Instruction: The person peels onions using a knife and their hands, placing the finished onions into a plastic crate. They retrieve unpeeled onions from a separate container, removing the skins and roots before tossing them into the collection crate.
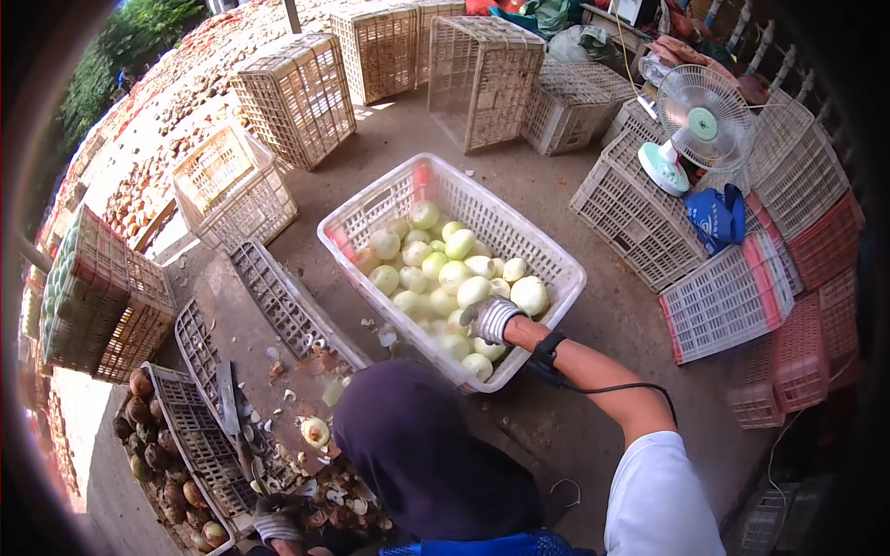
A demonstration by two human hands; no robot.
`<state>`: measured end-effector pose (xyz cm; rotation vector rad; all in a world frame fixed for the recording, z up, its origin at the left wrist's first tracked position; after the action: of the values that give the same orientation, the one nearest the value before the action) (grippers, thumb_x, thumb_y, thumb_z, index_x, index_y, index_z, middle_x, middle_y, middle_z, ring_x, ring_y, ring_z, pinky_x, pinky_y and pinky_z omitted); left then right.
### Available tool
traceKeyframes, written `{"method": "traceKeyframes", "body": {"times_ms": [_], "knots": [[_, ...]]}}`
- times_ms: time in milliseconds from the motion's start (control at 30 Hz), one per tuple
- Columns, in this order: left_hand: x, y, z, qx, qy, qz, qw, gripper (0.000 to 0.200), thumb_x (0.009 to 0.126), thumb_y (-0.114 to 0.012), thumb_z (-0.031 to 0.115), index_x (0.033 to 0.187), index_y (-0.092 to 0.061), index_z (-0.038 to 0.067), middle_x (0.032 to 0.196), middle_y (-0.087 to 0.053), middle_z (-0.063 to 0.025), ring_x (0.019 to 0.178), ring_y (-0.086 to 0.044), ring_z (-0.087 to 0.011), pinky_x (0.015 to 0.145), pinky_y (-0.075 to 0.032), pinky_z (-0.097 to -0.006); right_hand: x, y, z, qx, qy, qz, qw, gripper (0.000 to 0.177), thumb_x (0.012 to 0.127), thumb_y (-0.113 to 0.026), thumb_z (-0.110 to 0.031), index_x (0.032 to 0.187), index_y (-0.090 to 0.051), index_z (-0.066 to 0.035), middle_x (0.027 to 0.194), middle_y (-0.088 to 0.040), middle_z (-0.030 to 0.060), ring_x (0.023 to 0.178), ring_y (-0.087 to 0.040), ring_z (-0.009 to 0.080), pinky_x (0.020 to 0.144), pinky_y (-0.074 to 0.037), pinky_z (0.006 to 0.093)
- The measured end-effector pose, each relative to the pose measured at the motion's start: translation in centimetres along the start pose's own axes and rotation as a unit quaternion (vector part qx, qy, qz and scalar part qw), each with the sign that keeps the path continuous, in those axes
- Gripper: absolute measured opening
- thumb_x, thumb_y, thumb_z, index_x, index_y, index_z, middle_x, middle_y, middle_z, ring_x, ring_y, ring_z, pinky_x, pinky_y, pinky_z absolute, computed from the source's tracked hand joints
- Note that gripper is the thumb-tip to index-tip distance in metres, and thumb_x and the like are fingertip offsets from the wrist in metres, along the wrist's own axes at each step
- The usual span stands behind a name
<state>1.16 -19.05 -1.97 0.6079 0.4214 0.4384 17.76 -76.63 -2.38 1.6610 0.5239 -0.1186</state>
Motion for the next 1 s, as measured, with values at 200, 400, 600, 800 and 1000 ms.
{"method": "traceKeyframes", "body": {"times_ms": [200, 400, 600, 800, 1000], "knots": [[0.3, -0.9, -1.0, 0.055, 0.017, -0.012, 0.998, 0.021, 0.063, -0.067, -0.001, 0.081, -0.057, 0.002, 0.068, -0.059, -0.005, 0.061, -0.056, -0.0174, 0.054, -0.047, -0.0306, 2.6, -1.9, -2.6, -0.08, -0.004, -0.145, 0.986, 0.033, 0.088, -0.048, -0.022, 0.114, -0.062, -0.009, 0.105, -0.065, 0.0163, 0.089, -0.064, 0.0322, 0.076, -0.052, 0.041], [1.4, -2.1, -2.8, 0.079, 0.033, -0.032, 0.996, 0.02, 0.063, -0.067, 0.001, 0.081, -0.058, 0.002, 0.068, -0.059, -0.0046, 0.06, -0.056, -0.0171, 0.054, -0.047, -0.0304, 4.4, -2.6, 0.8, 0.021, -0.023, -0.206, 0.978, 0.04, 0.086, -0.053, -0.031, 0.114, -0.061, -0.005, 0.103, -0.065, 0.0172, 0.086, -0.064, 0.0322, 0.073, -0.051, 0.0408], [2.6, -3.5, -4.2, 0.098, 0.041, -0.061, 0.992, 0.02, 0.063, -0.067, 0.002, 0.08, -0.058, 0.002, 0.067, -0.06, -0.0043, 0.059, -0.056, -0.0168, 0.054, -0.047, -0.0302, 10.0, -2.1, 0.2, -0.041, 0.042, -0.111, 0.992, 0.032, 0.077, -0.059, -0.019, 0.105, -0.066, -0.006, 0.098, -0.067, 0.0153, 0.087, -0.065, 0.0325, 0.073, -0.052, 0.0405], [3.4, -3.7, -5.2, 0.111, 0.048, -0.071, 0.99, 0.019, 0.063, -0.067, 0.003, 0.08, -0.059, 0.003, 0.067, -0.06, -0.0039, 0.059, -0.056, -0.0164, 0.053, -0.047, -0.0299, 6.8, -4.8, -1.7, -0.093, -0.023, -0.151, 0.984, 0.023, 0.076, -0.054, -0.013, 0.089, -0.07, -0.004, 0.089, -0.068, 0.0177, 0.08, -0.067, 0.0306, 0.065, -0.053, 0.0435], [4.0, -4.0, -5.5, 0.112, 0.045, -0.074, 0.99, 0.018, 0.063, -0.067, 0.005, 0.079, -0.059, 0.003, 0.067, -0.061, -0.0035, 0.058, -0.056, -0.0161, 0.053, -0.047, -0.0297, 7.3, -5.2, -1.7, -0.106, -0.019, -0.114, 0.988, 0.021, 0.077, -0.054, -0.013, 0.086, -0.071, -0.005, 0.083, -0.069, 0.0169, 0.075, -0.067, 0.0308, 0.059, -0.052, 0.0441]]}}
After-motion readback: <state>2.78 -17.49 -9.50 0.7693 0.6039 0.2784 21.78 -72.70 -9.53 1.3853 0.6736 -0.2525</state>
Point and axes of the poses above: each hand's wrist, its own x-axis towards the middle knuckle, its own y-axis out of the back of the hand, z = x × y, the point moved 8 cm from there along x, towards the middle knuckle
